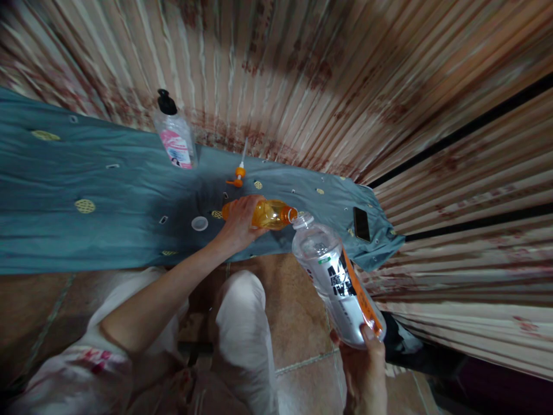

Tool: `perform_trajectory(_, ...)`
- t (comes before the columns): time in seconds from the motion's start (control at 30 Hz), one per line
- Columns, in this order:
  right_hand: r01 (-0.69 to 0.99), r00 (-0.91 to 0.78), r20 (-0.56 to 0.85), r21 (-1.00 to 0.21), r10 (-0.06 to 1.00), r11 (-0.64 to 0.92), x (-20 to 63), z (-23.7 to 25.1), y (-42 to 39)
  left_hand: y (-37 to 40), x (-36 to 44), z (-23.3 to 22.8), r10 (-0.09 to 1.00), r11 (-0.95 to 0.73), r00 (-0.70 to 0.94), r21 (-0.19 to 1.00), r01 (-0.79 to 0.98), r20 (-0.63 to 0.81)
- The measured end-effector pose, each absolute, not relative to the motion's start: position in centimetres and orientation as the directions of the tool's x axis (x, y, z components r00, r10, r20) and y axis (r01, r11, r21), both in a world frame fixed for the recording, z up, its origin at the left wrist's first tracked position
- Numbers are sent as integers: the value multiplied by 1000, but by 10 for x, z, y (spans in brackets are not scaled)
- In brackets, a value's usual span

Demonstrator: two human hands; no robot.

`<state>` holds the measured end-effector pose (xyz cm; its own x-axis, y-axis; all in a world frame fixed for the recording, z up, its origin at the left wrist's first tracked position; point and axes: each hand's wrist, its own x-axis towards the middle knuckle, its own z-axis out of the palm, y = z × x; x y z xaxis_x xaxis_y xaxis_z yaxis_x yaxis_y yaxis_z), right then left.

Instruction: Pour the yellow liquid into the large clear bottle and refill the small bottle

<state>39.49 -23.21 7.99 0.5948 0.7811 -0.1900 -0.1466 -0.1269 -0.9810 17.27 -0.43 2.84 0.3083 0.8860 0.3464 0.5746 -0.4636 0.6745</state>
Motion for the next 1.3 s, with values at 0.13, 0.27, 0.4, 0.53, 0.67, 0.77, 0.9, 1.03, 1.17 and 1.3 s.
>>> perform_trajectory(0.13, -151, 586, -185, -981, 789, -118, 395, 80, -231, -5, 172, 29, 886, -464, 315, 676, 573, 341)
perform_trajectory(0.27, -146, 588, -181, -982, 788, -117, 392, 80, -232, -5, 172, 30, 891, -454, 309, 676, 581, 333)
perform_trajectory(0.4, -149, 592, -190, -981, 783, -125, 395, 78, -232, -5, 172, 31, 893, -450, 319, 680, 580, 319)
perform_trajectory(0.53, -165, 581, -204, -978, 788, -132, 404, 74, -235, -5, 173, 31, 893, -450, 311, 679, 580, 326)
perform_trajectory(0.67, -156, 617, -192, -980, 763, -121, 404, 73, -237, -5, 173, 31, 892, -452, 300, 681, 576, 339)
perform_trajectory(0.77, -153, 624, -185, -982, 759, -114, 401, 74, -238, -5, 173, 29, 892, -452, 299, 689, 566, 339)
perform_trajectory(0.9, -146, 624, -198, -980, 756, -136, 402, 74, -237, -4, 172, 28, 886, -464, 294, 698, 545, 359)
perform_trajectory(1.03, -158, 615, -208, -977, 761, -140, 403, 74, -236, -4, 172, 29, 894, -447, 302, 691, 568, 330)
perform_trajectory(1.17, -149, 612, -209, -978, 763, -149, 401, 76, -235, -4, 172, 31, 896, -444, 309, 694, 567, 320)
perform_trajectory(1.3, -135, 587, -201, -980, 785, -150, 399, 78, -233, -5, 172, 33, 895, -444, 315, 694, 566, 316)
